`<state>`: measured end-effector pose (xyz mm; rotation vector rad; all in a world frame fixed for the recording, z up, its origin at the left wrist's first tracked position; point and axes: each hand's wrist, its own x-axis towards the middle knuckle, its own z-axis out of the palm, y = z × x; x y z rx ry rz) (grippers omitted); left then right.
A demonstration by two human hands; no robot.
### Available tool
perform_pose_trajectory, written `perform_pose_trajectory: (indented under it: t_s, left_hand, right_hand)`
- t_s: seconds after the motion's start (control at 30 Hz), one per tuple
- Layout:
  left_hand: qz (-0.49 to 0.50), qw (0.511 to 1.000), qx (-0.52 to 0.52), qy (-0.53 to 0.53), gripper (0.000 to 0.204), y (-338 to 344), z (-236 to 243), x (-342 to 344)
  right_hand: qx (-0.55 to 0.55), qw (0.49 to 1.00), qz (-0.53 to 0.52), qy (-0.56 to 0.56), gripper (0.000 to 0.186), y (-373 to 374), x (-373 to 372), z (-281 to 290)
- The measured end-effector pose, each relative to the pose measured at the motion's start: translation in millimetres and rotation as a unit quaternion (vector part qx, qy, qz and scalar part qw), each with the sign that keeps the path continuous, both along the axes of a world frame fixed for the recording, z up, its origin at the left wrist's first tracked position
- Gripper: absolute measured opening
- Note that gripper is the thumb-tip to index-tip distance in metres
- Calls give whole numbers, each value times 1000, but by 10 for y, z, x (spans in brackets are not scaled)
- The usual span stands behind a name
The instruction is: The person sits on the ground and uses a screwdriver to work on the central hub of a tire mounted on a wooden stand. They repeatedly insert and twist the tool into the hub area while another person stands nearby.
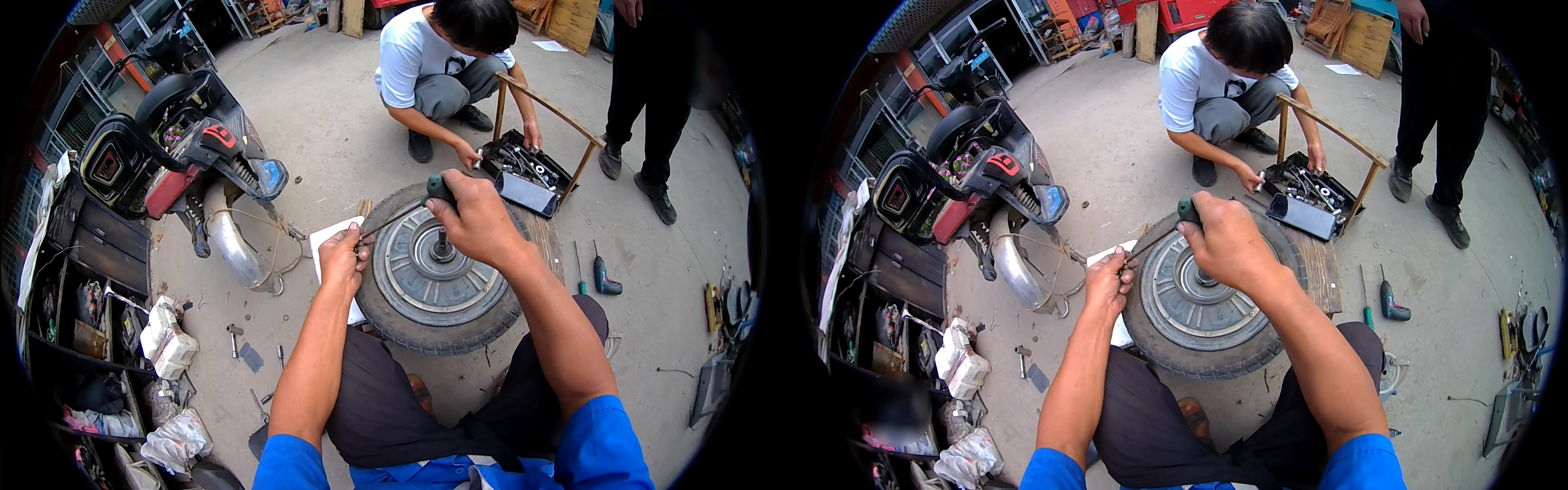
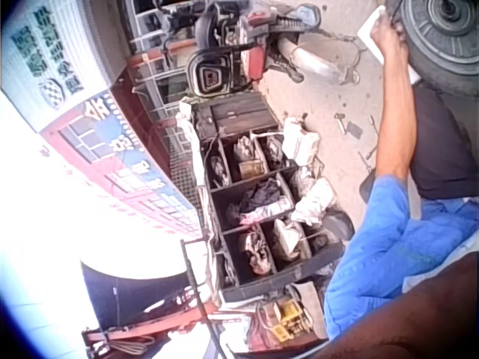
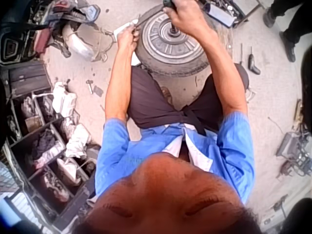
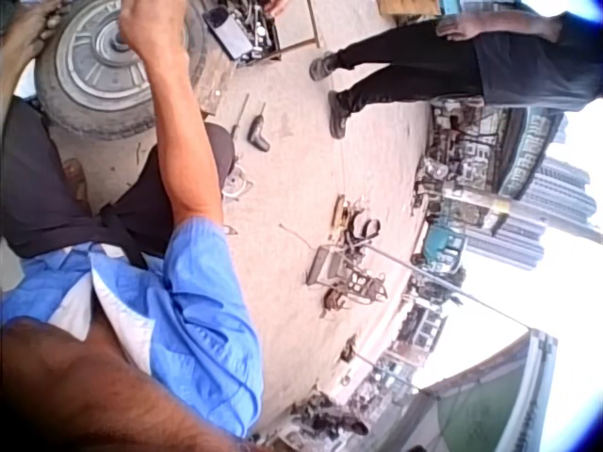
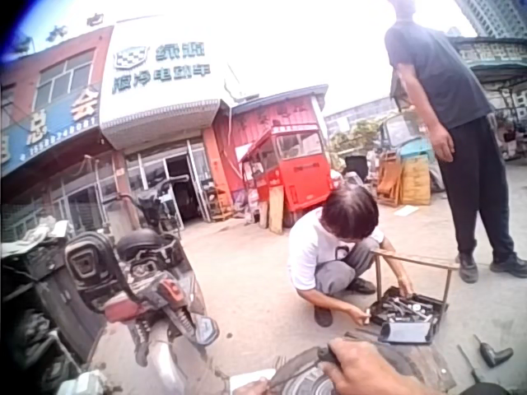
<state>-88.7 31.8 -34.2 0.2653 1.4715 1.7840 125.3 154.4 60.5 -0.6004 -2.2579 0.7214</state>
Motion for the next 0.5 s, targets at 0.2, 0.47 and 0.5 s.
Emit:
perform_pose_trajectory:
  t_s: [0.2, 0.47, 0.5]
  left_hand:
    - [-27, 998, 1, 53, 25, 16, 20, 52]
    - [-168, 977, 39, 128, 20, -60, 51, -25]
    - [-182, 973, 38, 140, 20, -66, 65, -4]
  right_hand:
    - [23, 999, -29, 15, 23, 32, -17, -39]
    - [-3, 1000, -28, 4, 21, 177, 20, 56]
    - [1, 1000, -21, 9, 21, 210, 22, 65]
